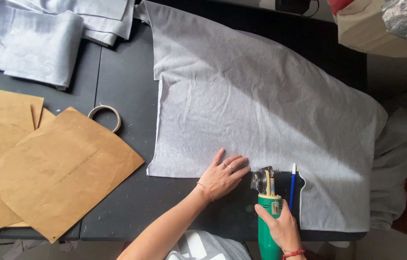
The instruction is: Tracing cardboard patterns onto fabric with a pen and cutting them out using an electric rotary cutter.
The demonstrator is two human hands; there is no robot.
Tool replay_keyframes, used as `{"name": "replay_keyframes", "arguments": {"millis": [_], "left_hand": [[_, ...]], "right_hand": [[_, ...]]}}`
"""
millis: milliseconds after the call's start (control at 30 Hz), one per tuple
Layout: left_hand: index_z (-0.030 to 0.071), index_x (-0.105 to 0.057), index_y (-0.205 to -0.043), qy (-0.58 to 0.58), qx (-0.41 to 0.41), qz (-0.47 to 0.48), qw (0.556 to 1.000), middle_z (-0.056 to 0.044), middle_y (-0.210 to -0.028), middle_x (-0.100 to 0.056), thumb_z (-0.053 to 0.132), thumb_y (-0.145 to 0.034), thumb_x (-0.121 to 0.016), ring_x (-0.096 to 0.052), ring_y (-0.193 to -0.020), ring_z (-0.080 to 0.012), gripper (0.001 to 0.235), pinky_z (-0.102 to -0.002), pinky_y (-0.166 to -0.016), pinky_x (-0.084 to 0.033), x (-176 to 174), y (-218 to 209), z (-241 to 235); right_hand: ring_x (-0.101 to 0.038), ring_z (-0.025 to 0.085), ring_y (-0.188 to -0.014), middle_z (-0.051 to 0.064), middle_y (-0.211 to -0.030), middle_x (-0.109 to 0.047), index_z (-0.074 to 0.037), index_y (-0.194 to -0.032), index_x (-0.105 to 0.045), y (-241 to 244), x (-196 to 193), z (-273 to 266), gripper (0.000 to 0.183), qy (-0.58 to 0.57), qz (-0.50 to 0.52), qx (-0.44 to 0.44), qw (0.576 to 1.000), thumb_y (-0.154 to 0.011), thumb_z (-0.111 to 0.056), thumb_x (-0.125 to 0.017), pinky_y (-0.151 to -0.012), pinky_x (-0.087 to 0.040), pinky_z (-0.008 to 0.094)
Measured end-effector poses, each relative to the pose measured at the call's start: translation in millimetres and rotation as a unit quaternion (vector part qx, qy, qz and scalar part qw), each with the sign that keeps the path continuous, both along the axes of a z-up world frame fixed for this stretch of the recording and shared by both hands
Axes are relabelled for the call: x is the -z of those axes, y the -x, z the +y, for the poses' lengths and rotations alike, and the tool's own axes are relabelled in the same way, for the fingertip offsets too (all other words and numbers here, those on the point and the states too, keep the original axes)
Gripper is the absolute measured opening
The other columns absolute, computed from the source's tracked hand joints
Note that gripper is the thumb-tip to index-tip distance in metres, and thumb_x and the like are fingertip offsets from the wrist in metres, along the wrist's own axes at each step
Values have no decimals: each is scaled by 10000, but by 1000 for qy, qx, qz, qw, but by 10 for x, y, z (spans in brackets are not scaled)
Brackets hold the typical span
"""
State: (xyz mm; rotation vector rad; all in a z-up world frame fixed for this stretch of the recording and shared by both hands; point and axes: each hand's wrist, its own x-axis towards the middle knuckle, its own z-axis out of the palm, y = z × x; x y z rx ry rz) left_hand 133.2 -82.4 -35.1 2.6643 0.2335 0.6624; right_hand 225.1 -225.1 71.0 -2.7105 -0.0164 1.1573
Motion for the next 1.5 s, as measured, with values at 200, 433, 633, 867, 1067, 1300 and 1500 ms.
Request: {"name": "replay_keyframes", "arguments": {"millis": [200,433,633,867,1067,1300,1500], "left_hand": [[227,-526,-1082,9,-3,-4,1000,-50,-1195,-469,195,-759,-591,-455,-1118,-187,332,-505,-983,-278,25,-46,8],[241,-478,-1167,9,18,54,998,-84,-1280,-411,258,-775,-562,-402,-1177,-211,401,-522,-1007,-228,14,-37,40],[241,-520,-1087,12,7,20,1000,-70,-1267,-421,213,-735,-608,-414,-1172,-204,364,-510,-993,-264,11,-37,22],[236,-539,-1052,18,5,33,999,-73,-1301,-403,226,-764,-577,-400,-1192,-215,290,-514,-1004,-246,-5,-22,26],[217,-542,-1053,37,14,36,999,-81,-1295,-415,227,-760,-585,-401,-1197,-232,296,-516,-1003,-244,-21,-22,47],[209,-563,-1056,44,13,27,999,-80,-1278,-443,246,-765,-597,-399,-1204,-240,296,-516,-1008,-237,-42,-16,64],[207,-553,-1070,58,36,56,996,-100,-1299,-424,259,-719,-624,-381,-1220,-259,362,-526,-1008,-220,-39,-18,93]], "right_hand": [[-597,258,-912,77,-940,-655,-135,-1017,-581,-60,-12,147,501,-12,-12,45,999,-610,-425,-616,-804,-411,322],[-578,242,-960,70,-994,-641,-142,-1028,-567,-129,-3,144,515,-2,12,23,1000,-596,-416,-626,-845,-400,319],[-591,250,-925,81,-978,-640,-127,-1035,-572,-183,46,177,528,-15,-2,33,999,-590,-405,-628,-815,-413,317],[-580,220,-938,60,-993,-634,-119,-1027,-573,-434,81,366,530,-45,-6,-19,999,-587,-410,-621,-838,-405,324],[-570,209,-935,51,-996,-630,-120,-1013,-591,-648,60,635,488,-67,0,-61,996,-602,-380,-619,-833,-407,325],[-575,212,-882,44,-938,-635,-117,-976,-600,-847,25,1032,444,-65,-7,-84,994,-620,-382,-605,-800,-410,327],[-546,193,-970,32,-1023,-616,-133,-1057,-580,-1009,-29,1419,463,-99,-11,-147,984,-657,-367,-594,-863,-372,300]]}}
